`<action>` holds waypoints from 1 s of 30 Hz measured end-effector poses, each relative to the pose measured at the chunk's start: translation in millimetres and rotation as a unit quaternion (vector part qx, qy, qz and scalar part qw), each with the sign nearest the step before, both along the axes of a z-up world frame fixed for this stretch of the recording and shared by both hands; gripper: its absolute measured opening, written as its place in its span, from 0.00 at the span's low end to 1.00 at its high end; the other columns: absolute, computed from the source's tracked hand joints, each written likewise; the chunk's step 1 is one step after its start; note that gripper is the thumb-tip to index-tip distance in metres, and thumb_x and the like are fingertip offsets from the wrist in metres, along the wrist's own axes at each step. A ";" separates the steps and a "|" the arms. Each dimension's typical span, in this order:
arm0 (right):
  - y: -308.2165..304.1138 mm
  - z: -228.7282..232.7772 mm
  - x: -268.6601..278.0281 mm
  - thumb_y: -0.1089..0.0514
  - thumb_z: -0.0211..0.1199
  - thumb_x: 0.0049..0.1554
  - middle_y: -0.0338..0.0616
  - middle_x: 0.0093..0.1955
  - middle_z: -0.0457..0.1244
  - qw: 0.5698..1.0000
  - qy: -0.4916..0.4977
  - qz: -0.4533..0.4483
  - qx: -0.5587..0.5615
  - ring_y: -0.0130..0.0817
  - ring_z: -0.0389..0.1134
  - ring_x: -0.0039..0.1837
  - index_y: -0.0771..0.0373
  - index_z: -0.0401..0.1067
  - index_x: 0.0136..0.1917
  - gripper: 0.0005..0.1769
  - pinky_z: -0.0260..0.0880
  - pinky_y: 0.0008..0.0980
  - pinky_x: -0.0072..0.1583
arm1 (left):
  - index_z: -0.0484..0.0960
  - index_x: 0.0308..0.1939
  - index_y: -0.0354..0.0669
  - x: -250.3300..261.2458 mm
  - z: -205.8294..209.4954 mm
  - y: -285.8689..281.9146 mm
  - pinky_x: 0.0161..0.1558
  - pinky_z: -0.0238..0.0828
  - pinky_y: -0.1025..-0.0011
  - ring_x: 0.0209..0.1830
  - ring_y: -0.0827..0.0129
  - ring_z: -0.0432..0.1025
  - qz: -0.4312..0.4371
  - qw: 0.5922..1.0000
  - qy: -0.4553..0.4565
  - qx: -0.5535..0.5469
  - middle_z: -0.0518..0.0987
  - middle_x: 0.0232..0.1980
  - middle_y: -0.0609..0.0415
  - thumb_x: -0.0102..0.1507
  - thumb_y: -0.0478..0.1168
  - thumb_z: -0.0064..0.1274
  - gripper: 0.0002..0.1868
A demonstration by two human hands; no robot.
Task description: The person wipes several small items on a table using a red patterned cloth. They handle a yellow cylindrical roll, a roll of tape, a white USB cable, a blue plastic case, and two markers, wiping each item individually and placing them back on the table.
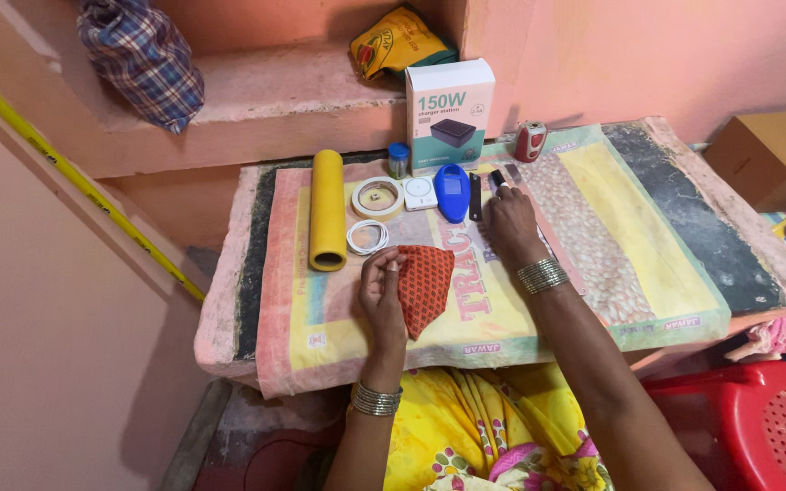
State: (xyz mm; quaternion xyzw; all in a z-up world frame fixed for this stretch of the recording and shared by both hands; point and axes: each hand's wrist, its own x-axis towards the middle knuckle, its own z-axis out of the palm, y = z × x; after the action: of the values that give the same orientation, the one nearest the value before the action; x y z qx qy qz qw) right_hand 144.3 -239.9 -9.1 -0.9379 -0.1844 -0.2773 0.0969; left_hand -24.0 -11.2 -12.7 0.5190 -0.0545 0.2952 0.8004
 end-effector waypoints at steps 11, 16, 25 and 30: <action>9.2 23.4 -26.2 0.54 0.66 0.50 0.43 0.58 0.67 0.992 -0.019 0.116 0.038 0.44 0.64 0.61 0.54 0.82 0.45 0.09 0.63 0.45 0.60 | 0.79 0.53 0.34 -4.1 5.3 0.5 0.58 0.72 0.71 0.52 0.70 0.76 0.006 1.000 -0.002 0.017 0.82 0.51 0.51 0.71 0.31 0.48 0.09; 8.2 19.5 -25.1 0.53 0.65 0.53 0.44 0.50 0.67 1.000 -0.005 0.018 -0.006 0.43 0.64 0.59 0.54 0.81 0.42 0.07 0.60 0.45 0.56 | 0.79 0.53 0.35 -4.2 4.8 0.2 0.57 0.73 0.71 0.51 0.70 0.76 0.011 1.000 0.005 0.026 0.82 0.51 0.51 0.71 0.32 0.48 0.09; 2.6 3.8 -6.2 0.49 0.61 0.56 0.44 0.47 0.68 0.995 0.029 -0.064 -0.065 0.40 0.65 0.57 0.58 0.80 0.43 0.13 0.61 0.44 0.57 | 0.79 0.53 0.35 -4.4 6.5 0.2 0.58 0.73 0.70 0.52 0.70 0.76 0.006 1.000 -0.013 0.018 0.82 0.50 0.51 0.71 0.32 0.48 0.09; 9.8 4.2 -11.6 0.51 0.55 0.61 0.47 0.49 0.67 0.994 0.041 -0.051 -0.084 0.45 0.63 0.58 0.59 0.79 0.43 0.15 0.59 0.48 0.56 | 0.80 0.53 0.36 -3.5 4.1 0.8 0.58 0.74 0.70 0.51 0.69 0.77 0.000 1.000 0.005 0.017 0.83 0.49 0.51 0.71 0.32 0.48 0.08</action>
State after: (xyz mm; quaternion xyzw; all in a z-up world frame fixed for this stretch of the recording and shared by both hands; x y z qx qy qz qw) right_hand 132.6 -230.1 -4.9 -0.9615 -0.1552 -0.2266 0.0112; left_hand -27.5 -10.4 -8.6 0.5337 -0.0554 0.2921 0.7917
